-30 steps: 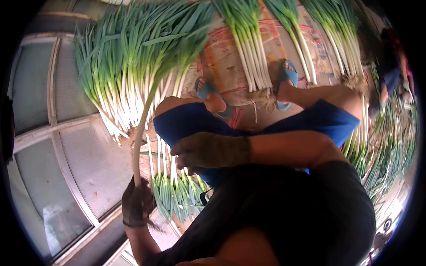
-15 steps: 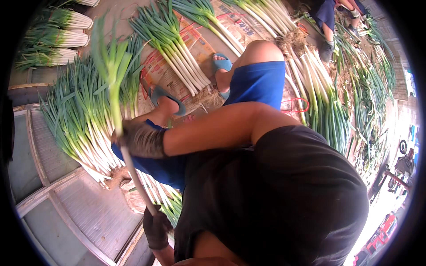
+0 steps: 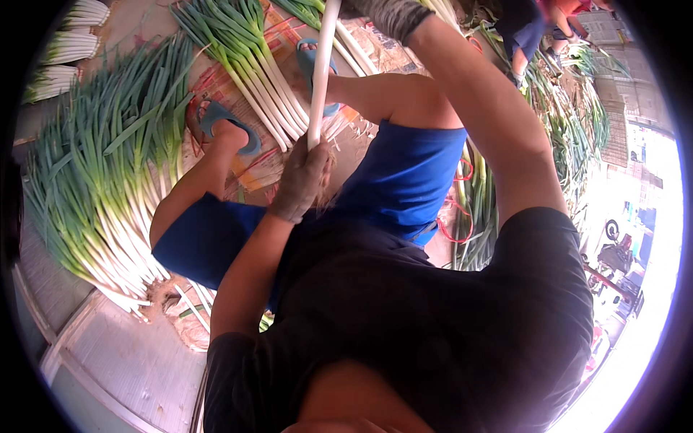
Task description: The person sits on the floor and repeatedly picks up green onions, aligns them into bundles, and ties them with red plastic ties. The person places the finished bundles on the floor beside them.
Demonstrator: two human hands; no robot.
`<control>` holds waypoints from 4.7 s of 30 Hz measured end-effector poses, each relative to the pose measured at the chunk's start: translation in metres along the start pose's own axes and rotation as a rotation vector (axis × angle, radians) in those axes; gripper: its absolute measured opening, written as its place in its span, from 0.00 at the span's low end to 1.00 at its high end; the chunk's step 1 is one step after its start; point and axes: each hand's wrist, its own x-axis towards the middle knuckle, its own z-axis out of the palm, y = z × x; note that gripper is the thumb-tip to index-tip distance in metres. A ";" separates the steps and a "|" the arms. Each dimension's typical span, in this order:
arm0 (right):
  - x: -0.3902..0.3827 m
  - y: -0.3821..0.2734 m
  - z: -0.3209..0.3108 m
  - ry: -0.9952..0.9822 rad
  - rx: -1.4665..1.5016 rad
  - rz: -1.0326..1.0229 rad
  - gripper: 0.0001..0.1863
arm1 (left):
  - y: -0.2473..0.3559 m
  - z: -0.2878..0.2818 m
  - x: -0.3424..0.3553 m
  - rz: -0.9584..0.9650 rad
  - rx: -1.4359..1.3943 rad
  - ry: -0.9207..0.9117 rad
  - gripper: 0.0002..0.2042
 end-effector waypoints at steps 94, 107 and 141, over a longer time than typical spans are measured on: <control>-0.031 0.125 0.061 -0.668 -1.258 0.218 0.18 | -0.059 -0.507 -0.280 -0.864 1.244 1.382 0.22; -0.057 0.082 0.145 -0.863 -0.624 -0.435 0.17 | 0.072 -0.330 -0.278 -0.049 -0.241 0.811 0.15; -0.090 0.069 0.156 -0.045 0.441 0.128 0.10 | 0.003 -0.030 -0.209 -0.227 0.244 0.265 0.22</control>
